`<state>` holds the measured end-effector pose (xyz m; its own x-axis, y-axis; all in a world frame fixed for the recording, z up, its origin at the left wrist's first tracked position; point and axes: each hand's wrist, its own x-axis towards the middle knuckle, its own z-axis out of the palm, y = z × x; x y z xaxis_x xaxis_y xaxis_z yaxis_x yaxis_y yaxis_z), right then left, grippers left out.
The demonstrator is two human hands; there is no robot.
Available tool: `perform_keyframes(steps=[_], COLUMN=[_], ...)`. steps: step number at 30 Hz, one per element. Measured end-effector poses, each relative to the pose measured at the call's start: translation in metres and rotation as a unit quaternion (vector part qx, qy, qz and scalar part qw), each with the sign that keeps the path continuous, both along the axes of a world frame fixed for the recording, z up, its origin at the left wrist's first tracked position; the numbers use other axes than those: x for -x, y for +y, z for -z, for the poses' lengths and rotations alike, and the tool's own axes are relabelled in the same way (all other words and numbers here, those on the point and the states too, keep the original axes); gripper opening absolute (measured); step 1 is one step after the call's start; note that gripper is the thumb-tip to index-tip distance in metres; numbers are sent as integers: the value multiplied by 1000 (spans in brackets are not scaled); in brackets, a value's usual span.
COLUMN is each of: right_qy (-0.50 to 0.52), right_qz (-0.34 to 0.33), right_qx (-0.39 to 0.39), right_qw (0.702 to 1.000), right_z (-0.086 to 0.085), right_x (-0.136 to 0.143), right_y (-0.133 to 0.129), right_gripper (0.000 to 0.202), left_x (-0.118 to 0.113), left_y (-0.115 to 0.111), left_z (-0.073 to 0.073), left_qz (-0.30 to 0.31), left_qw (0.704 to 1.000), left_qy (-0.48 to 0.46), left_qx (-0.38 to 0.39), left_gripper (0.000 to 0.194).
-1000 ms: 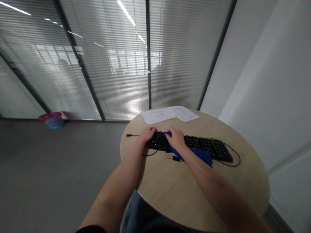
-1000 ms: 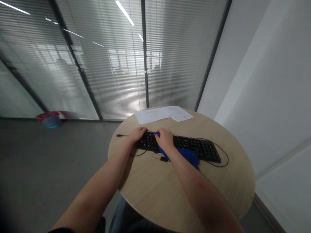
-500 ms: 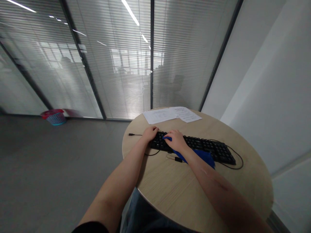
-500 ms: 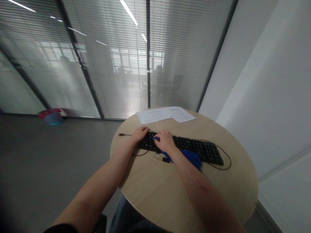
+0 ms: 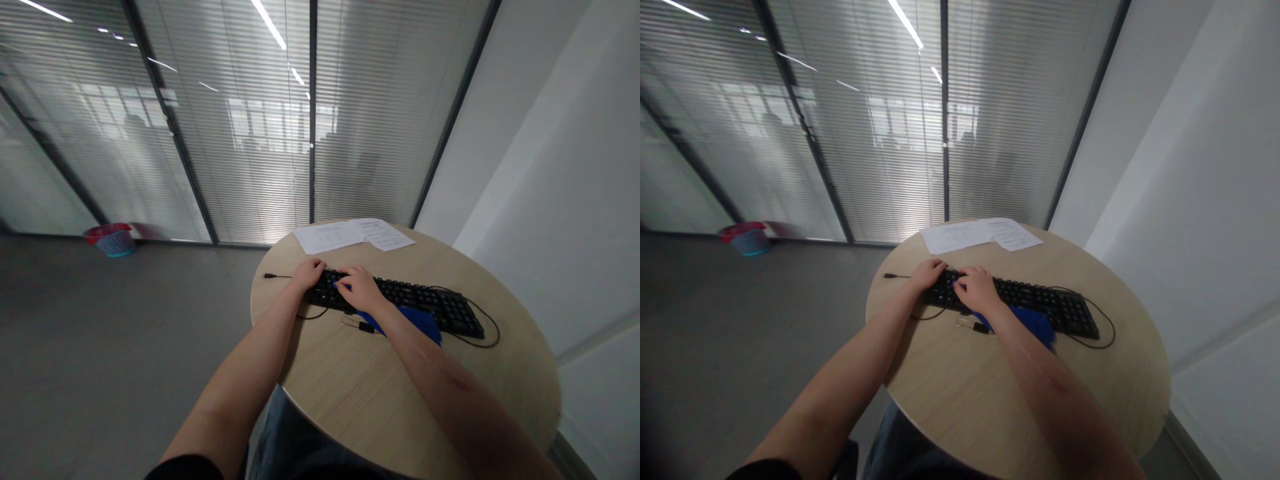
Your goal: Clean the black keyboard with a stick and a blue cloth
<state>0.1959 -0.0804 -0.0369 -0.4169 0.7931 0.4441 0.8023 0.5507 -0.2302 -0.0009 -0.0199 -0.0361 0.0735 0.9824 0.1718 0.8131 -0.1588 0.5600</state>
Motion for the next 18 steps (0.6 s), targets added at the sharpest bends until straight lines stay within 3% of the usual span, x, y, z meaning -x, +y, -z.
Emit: perform_keyframes(steps=[3,9,14,18], right_qy=[4,1,3,-3], right_qz=[-16,23,-27,14], right_qx=[6,0,15,13], right_qw=[1000,1000,1000,1000], right_z=[2,1,-1,0], right_x=[-1,1,-1,2], right_y=[3,3,2,1], right_gripper=[25,27,26,30], left_x=[0,1,0,0], left_y=[1,1,-2,-3], left_z=[0,1,-2,-3], left_qz=[3,3,4,4], left_qw=[1000,1000,1000,1000], left_qy=[-4,-5,0,4], left_qx=[-2,-4,-2,0], left_gripper=[37,37,37,38])
